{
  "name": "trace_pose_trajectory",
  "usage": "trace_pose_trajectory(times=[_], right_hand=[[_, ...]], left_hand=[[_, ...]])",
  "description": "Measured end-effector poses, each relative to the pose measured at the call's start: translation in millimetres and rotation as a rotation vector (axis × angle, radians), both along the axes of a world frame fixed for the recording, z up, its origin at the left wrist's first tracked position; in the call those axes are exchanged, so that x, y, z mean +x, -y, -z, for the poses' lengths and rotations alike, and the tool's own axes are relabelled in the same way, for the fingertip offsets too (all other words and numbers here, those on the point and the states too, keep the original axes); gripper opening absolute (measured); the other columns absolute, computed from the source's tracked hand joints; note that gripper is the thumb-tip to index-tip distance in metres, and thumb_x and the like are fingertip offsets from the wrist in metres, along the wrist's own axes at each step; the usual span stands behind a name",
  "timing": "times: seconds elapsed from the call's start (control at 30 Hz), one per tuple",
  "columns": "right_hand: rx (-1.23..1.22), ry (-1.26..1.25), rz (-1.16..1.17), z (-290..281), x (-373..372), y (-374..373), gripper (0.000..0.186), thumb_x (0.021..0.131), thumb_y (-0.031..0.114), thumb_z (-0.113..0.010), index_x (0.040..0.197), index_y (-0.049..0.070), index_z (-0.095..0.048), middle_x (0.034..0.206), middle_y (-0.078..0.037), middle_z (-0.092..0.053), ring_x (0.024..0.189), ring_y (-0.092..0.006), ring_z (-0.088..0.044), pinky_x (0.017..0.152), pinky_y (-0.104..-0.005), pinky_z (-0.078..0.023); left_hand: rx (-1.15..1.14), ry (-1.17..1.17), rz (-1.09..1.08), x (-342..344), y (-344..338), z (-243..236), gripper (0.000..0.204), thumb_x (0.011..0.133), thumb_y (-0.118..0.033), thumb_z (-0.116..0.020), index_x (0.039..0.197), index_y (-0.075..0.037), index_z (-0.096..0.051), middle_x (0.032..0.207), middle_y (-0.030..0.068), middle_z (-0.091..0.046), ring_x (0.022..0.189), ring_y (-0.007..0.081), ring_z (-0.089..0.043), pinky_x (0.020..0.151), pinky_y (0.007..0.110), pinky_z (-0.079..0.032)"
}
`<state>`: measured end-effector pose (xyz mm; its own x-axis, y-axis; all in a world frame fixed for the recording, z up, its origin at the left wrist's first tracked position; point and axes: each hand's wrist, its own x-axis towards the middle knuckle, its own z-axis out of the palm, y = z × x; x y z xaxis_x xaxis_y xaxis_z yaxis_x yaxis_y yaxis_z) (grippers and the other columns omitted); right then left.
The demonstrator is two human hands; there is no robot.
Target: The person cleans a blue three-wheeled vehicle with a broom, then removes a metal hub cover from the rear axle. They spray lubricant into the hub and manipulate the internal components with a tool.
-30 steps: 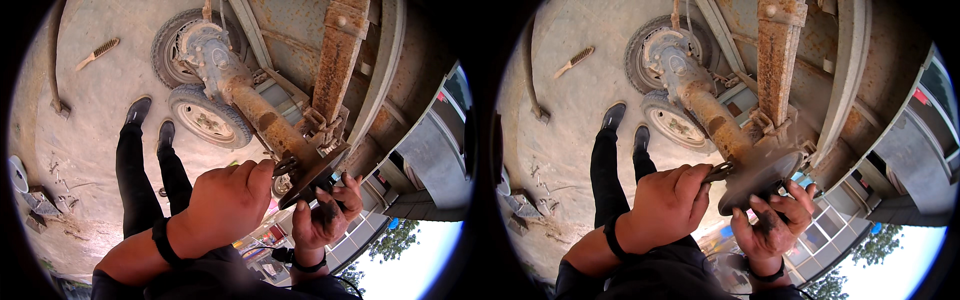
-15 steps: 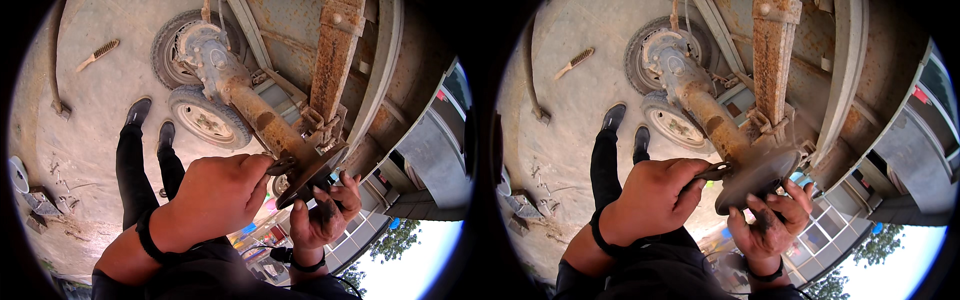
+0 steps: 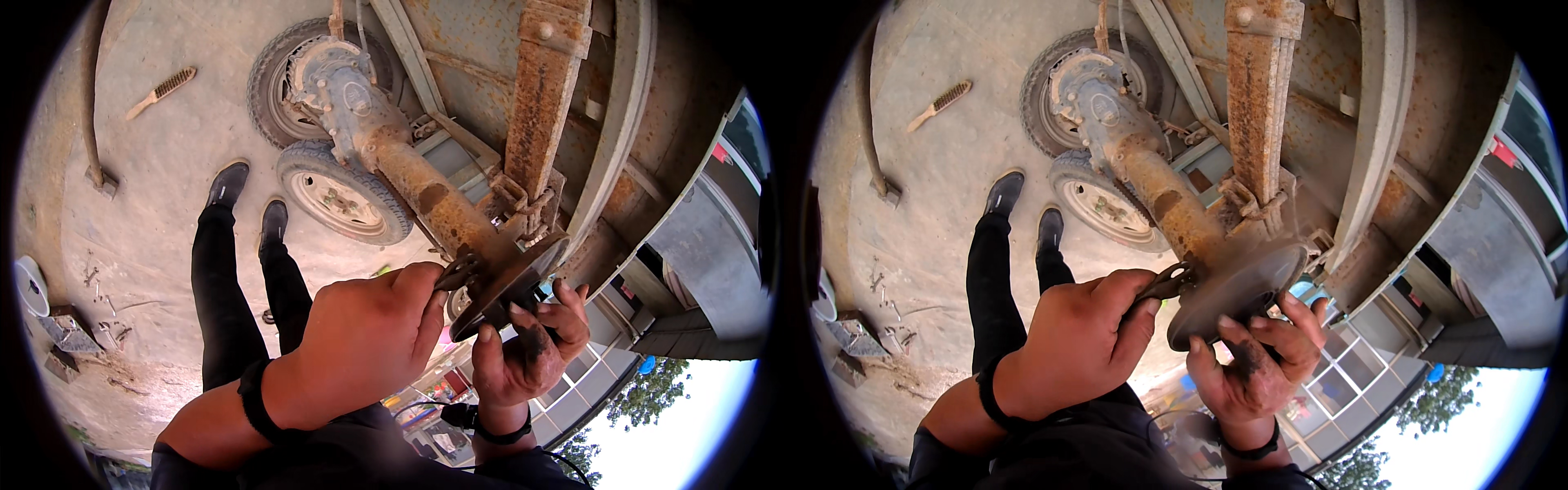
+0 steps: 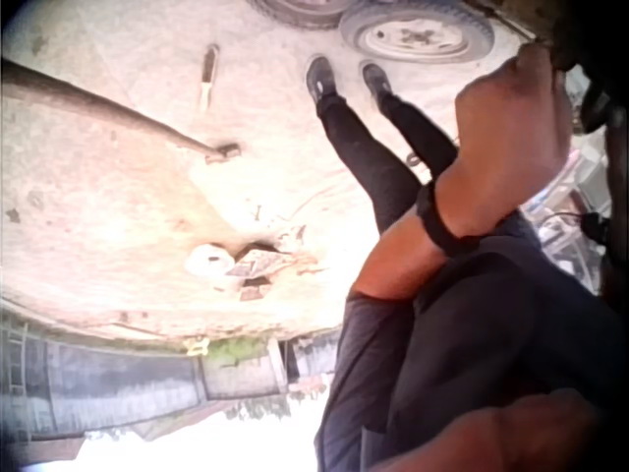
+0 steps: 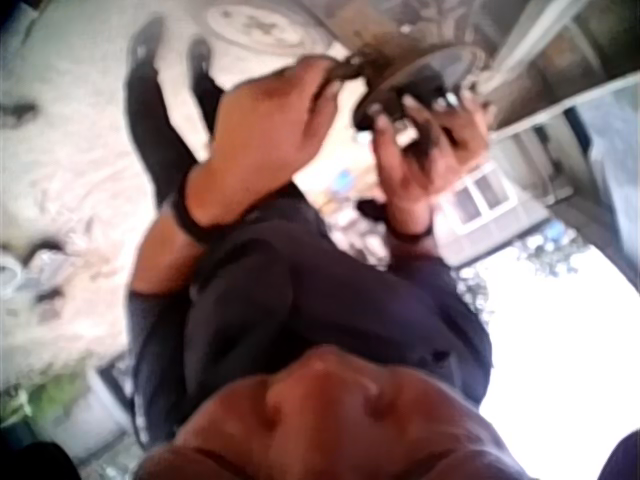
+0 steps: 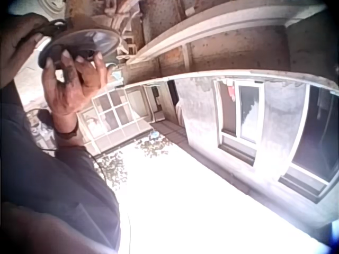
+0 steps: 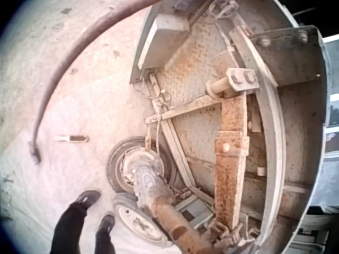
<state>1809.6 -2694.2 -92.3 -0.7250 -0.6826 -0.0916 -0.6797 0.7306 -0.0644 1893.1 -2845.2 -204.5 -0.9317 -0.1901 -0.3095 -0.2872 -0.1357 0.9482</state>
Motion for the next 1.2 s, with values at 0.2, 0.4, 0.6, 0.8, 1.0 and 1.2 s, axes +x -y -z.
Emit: trace_pose_trajectory(times=[0.2, 0.4, 0.6, 0.8, 1.0, 1.2], right_hand=[[0.012, 0.001, 0.004, -0.6, 0.2, 0.4, 0.032, 0.078, 0.029, -0.084, 0.100, 0.009, -0.073, 0.103, -0.011, -0.051, 0.127, -0.0344, -0.051, 0.119, -0.0645, -0.025], [0.018, 0.005, 0.002, -1.0, -0.1, 0.2, 0.031, 0.079, 0.029, -0.083, 0.099, 0.009, -0.073, 0.103, -0.010, -0.050, 0.127, -0.0343, -0.051, 0.119, -0.0645, -0.025], [0.022, 0.001, 0.010, -1.4, -0.4, 0.6, 0.029, 0.075, 0.027, -0.085, 0.097, 0.012, -0.073, 0.103, -0.008, -0.051, 0.127, -0.0331, -0.052, 0.119, -0.0634, -0.026], [0.012, 0.012, -0.007, -1.2, -0.5, -0.5, 0.029, 0.079, 0.028, -0.082, 0.099, 0.008, -0.073, 0.104, -0.010, -0.051, 0.129, -0.0344, -0.050, 0.120, -0.0644, -0.024], [0.023, 0.011, -0.006, -1.6, -0.4, -0.3, 0.030, 0.079, 0.028, -0.083, 0.099, 0.007, -0.073, 0.104, -0.010, -0.052, 0.128, -0.0343, -0.050, 0.120, -0.0647, -0.024], [0.023, -0.008, 0.015, -2.0, -0.8, 3.4, 0.036, 0.065, 0.025, -0.092, 0.096, 0.017, -0.074, 0.101, -0.004, -0.055, 0.124, -0.0317, -0.055, 0.116, -0.0620, -0.031]], left_hand=[[0.015, -0.040, 0.058, 0.8, 6.3, 3.9, 0.022, 0.092, -0.010, -0.069, 0.110, 0.000, -0.062, 0.075, 0.0154, -0.068, 0.063, 0.0330, -0.069, 0.054, 0.040, -0.051], [0.055, -0.094, 0.068, 1.9, 9.2, 11.6, 0.022, 0.092, -0.011, -0.069, 0.110, -0.001, -0.063, 0.076, 0.0159, -0.068, 0.065, 0.0340, -0.068, 0.056, 0.041, -0.051], [0.193, -0.096, 0.083, 0.4, 10.6, 14.5, 0.021, 0.093, -0.012, -0.069, 0.110, -0.001, -0.063, 0.076, 0.0152, -0.067, 0.065, 0.0344, -0.067, 0.057, 0.041, -0.051], [0.195, -0.116, 0.102, -1.9, 15.2, 16.5, 0.020, 0.092, -0.013, -0.070, 0.108, -0.002, -0.064, 0.075, 0.0152, -0.066, 0.064, 0.0344, -0.066, 0.056, 0.041, -0.050], [0.183, -0.107, 0.120, -1.9, 15.9, 14.4, 0.020, 0.090, -0.013, -0.071, 0.106, -0.003, -0.065, 0.075, 0.0150, -0.065, 0.063, 0.0345, -0.066, 0.056, 0.041, -0.049], [0.206, -0.123, 0.149, -4.0, 19.6, 17.9, 0.022, 0.089, -0.013, -0.072, 0.107, -0.003, -0.065, 0.075, 0.0145, -0.065, 0.066, 0.0340, -0.066, 0.057, 0.040, -0.051]])
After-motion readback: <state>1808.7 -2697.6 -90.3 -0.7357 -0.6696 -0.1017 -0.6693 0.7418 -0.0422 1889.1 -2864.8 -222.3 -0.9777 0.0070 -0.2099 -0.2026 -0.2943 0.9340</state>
